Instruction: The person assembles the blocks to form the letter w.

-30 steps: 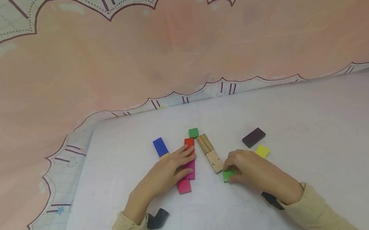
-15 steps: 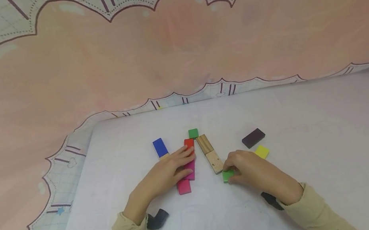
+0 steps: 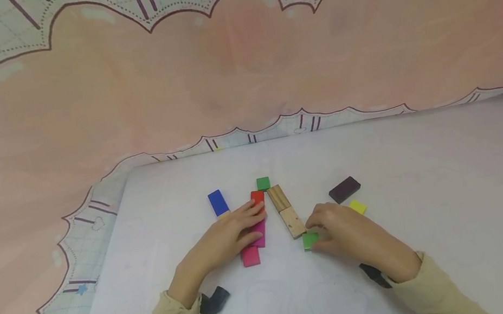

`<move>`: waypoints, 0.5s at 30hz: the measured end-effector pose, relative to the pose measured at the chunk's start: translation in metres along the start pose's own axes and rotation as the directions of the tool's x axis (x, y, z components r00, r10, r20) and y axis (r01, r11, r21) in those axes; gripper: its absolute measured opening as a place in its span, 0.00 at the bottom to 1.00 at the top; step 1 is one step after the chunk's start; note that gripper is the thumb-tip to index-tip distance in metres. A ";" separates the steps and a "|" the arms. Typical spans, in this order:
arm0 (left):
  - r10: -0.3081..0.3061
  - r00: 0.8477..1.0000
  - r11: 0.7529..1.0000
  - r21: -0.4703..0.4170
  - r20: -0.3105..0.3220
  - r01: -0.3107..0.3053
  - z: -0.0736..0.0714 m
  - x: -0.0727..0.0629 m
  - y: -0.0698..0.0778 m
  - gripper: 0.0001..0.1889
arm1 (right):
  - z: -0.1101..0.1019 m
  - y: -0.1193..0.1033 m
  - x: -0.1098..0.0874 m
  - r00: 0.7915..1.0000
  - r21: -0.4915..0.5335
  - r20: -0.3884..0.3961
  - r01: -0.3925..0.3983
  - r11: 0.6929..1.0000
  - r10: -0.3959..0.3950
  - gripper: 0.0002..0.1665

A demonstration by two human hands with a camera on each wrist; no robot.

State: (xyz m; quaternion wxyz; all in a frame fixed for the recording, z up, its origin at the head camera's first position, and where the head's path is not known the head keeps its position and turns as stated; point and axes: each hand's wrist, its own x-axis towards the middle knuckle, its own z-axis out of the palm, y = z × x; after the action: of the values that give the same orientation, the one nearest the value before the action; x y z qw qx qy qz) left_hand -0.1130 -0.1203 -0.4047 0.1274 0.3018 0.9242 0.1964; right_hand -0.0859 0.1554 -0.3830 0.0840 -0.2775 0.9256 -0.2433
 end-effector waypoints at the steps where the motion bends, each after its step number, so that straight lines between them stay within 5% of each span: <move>1: 0.000 1.000 1.000 -0.002 0.000 0.000 0.000 0.000 0.000 0.26 | -0.001 0.000 -0.001 1.000 -0.017 -0.011 0.009 1.000 -0.009 0.16; 15: 0.009 1.000 1.000 0.004 -0.008 -0.009 0.001 0.000 -0.001 0.26 | -0.007 0.007 -0.015 0.992 -0.117 -0.092 -0.091 0.989 0.081 0.21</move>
State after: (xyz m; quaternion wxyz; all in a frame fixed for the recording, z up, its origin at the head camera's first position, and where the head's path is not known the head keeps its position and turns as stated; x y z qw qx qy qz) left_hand -0.1130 -0.1211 -0.4056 0.1221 0.3055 0.9237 0.1964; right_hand -0.0788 0.1716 -0.3797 0.0370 -0.2310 0.9526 -0.1945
